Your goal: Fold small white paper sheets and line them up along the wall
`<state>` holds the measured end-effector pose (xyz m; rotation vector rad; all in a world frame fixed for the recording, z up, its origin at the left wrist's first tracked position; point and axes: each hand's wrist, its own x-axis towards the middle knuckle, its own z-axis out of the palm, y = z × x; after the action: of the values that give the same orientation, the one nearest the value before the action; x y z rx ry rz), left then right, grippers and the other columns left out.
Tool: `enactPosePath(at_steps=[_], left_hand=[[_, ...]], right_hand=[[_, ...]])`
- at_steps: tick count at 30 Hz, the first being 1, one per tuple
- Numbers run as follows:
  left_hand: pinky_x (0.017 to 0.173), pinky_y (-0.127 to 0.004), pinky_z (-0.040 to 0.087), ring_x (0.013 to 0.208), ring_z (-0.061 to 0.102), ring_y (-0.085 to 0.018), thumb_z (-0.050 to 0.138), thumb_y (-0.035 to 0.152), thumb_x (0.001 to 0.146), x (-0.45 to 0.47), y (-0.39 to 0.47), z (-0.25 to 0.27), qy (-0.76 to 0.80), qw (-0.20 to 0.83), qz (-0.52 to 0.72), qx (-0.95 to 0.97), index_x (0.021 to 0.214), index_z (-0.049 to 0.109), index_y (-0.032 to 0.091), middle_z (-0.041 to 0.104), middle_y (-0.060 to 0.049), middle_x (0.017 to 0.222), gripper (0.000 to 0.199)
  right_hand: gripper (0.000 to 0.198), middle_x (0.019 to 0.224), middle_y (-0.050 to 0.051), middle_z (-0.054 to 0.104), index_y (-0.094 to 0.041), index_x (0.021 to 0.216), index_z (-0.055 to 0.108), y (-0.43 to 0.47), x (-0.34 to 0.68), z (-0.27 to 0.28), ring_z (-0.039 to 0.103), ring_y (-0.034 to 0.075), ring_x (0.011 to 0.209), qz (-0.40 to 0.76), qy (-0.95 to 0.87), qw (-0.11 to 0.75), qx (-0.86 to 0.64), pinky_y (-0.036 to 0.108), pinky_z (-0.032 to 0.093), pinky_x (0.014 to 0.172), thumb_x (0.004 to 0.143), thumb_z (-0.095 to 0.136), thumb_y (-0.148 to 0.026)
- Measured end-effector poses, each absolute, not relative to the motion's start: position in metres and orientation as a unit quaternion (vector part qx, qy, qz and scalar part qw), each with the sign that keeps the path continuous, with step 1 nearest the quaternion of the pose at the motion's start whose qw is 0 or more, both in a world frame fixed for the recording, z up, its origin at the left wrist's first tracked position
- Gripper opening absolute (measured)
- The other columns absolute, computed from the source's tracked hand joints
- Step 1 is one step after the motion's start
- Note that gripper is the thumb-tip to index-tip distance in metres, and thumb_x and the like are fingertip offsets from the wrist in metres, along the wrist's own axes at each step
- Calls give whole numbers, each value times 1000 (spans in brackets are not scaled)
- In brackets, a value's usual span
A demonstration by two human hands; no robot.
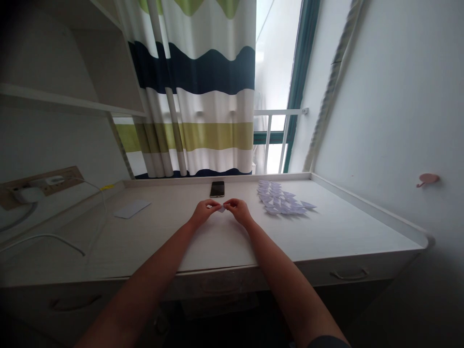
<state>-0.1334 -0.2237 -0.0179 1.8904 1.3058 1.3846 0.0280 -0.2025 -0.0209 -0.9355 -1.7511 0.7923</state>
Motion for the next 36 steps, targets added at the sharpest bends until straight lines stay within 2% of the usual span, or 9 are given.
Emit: enactPosePath(at_steps=[8, 14, 22, 25, 29, 32, 36], left_hand=[[56, -24, 40, 54, 51, -12, 59, 37, 66, -134, -225, -18, 494, 270, 457, 689, 77, 68, 13, 63, -3, 62, 29], [55, -24, 39, 53, 49, -11, 58, 39, 66, -136, -224, -18, 493, 265, 452, 694, 75, 69, 13, 63, -3, 60, 30], [52, -21, 42, 60, 55, -12, 61, 39, 64, -133, -225, -19, 459, 323, 457, 690, 75, 66, 13, 64, -5, 67, 28], [52, -23, 44, 60, 58, -14, 61, 42, 65, -131, -225, -20, 446, 387, 464, 660, 77, 64, 12, 63, -6, 69, 33], [56, -27, 48, 61, 61, -16, 61, 45, 64, -130, -224, -20, 437, 453, 479, 612, 77, 62, 10, 63, -7, 72, 38], [59, -29, 49, 63, 62, -16, 67, 42, 60, -130, -224, -20, 430, 464, 486, 604, 75, 62, 10, 63, -6, 72, 35], [63, -31, 49, 64, 61, -15, 70, 37, 56, -131, -224, -20, 422, 469, 491, 601, 73, 62, 10, 63, -5, 68, 33]], right_hand=[[17, 58, 0, 55, -16, 67, 59, -196, 29, -25, 48, 12, 58, 306, -716, 507, -370, 25, 38, 56, 68, 54, -32], [21, 60, 0, 54, -15, 74, 62, -193, 30, -28, 46, 12, 57, 325, -704, 507, -376, 26, 38, 56, 65, 58, -34], [17, 62, 0, 56, -17, 69, 61, -199, 29, -24, 44, 11, 54, 276, -722, 508, -381, 25, 37, 54, 66, 56, -33], [17, 61, -1, 55, -17, 71, 59, -201, 28, -24, 41, 8, 46, 319, -708, 506, -374, 24, 35, 47, 66, 56, -34], [18, 51, -4, 49, -17, 73, 56, -203, 27, -24, 41, 8, 39, 384, -691, 498, -357, 23, 34, 40, 67, 55, -35], [15, 50, -4, 51, -17, 73, 54, -204, 25, -23, 47, 9, 43, 406, -690, 499, -332, 23, 39, 43, 66, 55, -31], [13, 59, -2, 55, -17, 74, 54, -206, 24, -21, 51, 9, 49, 410, -695, 504, -309, 25, 44, 50, 66, 55, -27]])
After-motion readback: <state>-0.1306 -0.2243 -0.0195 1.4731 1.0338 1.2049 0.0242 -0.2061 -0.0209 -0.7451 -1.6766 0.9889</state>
